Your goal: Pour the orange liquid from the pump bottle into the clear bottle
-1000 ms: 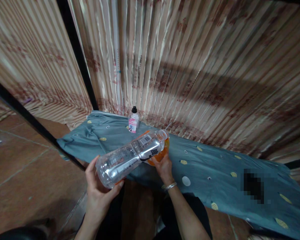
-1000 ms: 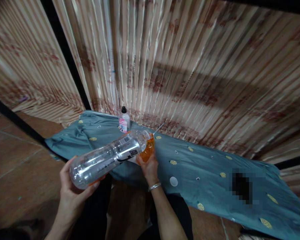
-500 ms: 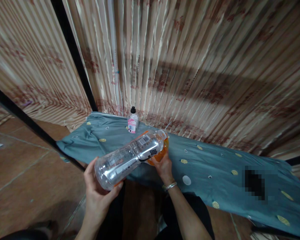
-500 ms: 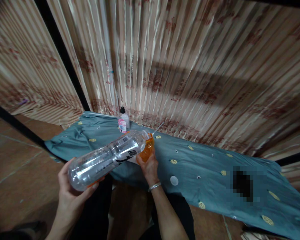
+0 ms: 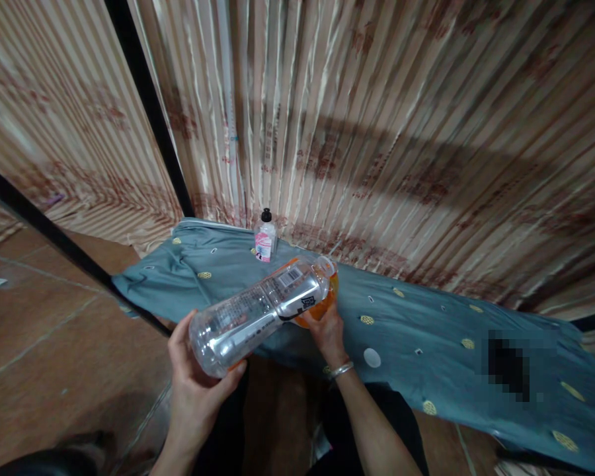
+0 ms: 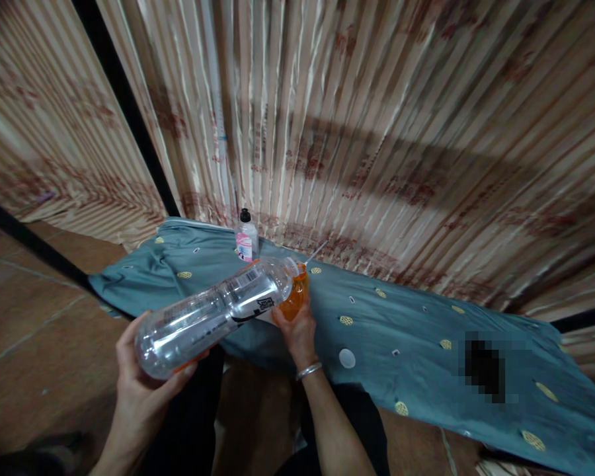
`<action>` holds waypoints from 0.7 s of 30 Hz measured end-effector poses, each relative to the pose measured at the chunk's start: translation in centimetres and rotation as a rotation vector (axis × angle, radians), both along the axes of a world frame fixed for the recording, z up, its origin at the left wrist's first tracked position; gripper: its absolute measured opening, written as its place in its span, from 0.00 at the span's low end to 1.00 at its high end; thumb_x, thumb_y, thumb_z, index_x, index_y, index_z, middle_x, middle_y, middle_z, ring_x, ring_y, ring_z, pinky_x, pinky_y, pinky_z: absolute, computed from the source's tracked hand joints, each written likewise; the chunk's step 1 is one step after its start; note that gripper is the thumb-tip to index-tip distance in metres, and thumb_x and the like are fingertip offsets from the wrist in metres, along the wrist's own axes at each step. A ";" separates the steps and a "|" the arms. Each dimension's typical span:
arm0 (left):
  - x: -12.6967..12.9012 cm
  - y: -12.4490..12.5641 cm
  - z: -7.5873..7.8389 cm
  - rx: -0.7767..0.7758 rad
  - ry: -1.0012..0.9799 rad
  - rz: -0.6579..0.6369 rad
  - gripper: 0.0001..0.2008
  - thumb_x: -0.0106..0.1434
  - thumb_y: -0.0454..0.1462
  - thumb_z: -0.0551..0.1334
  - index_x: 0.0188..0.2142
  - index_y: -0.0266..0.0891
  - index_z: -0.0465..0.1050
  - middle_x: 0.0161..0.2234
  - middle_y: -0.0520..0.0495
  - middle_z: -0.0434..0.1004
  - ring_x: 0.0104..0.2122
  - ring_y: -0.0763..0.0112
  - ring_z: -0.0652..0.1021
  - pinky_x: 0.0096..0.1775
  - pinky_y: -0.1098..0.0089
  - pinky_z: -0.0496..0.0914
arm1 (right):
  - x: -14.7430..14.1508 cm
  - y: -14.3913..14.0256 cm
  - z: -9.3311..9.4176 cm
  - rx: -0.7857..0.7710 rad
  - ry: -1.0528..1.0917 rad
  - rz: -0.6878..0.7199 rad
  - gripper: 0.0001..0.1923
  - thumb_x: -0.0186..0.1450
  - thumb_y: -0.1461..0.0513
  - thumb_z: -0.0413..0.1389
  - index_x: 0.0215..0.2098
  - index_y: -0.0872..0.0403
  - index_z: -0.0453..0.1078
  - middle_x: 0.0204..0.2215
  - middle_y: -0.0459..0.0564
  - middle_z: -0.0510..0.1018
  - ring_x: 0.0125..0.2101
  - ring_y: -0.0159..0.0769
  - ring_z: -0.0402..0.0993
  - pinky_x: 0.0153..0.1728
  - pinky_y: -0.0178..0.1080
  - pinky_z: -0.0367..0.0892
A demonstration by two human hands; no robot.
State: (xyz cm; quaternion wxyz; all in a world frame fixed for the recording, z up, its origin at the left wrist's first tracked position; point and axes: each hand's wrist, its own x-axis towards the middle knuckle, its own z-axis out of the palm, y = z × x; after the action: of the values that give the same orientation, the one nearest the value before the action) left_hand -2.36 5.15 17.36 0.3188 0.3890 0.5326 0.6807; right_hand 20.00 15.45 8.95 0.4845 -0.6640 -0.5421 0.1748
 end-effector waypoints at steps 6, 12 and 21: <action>0.3 0.0 0.3 0.016 0.031 0.029 0.49 0.45 0.48 0.82 0.65 0.47 0.66 0.59 0.42 0.73 0.57 0.53 0.78 0.59 0.56 0.75 | 0.1 -0.1 0.0 -0.030 -0.049 -0.034 0.41 0.59 0.48 0.66 0.65 0.56 0.64 0.50 0.64 0.86 0.49 0.55 0.85 0.49 0.52 0.80; 0.4 0.0 0.6 0.018 0.058 0.036 0.49 0.46 0.47 0.81 0.65 0.46 0.66 0.58 0.41 0.75 0.54 0.53 0.81 0.56 0.56 0.77 | 0.2 -0.2 0.5 -0.029 -0.026 -0.027 0.42 0.59 0.51 0.66 0.68 0.55 0.63 0.53 0.63 0.85 0.52 0.55 0.84 0.53 0.55 0.79; 0.1 -0.2 0.8 -0.009 0.099 0.039 0.50 0.46 0.47 0.81 0.65 0.44 0.65 0.58 0.40 0.74 0.53 0.51 0.81 0.57 0.53 0.77 | 0.1 -0.5 0.8 -0.059 -0.028 -0.045 0.41 0.58 0.52 0.66 0.66 0.56 0.64 0.56 0.65 0.83 0.53 0.57 0.83 0.54 0.56 0.77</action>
State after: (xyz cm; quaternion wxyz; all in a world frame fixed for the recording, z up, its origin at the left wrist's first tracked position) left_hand -2.22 4.98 18.16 0.2805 0.4102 0.5581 0.6645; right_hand 20.06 15.00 9.71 0.4610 -0.6922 -0.5284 0.1706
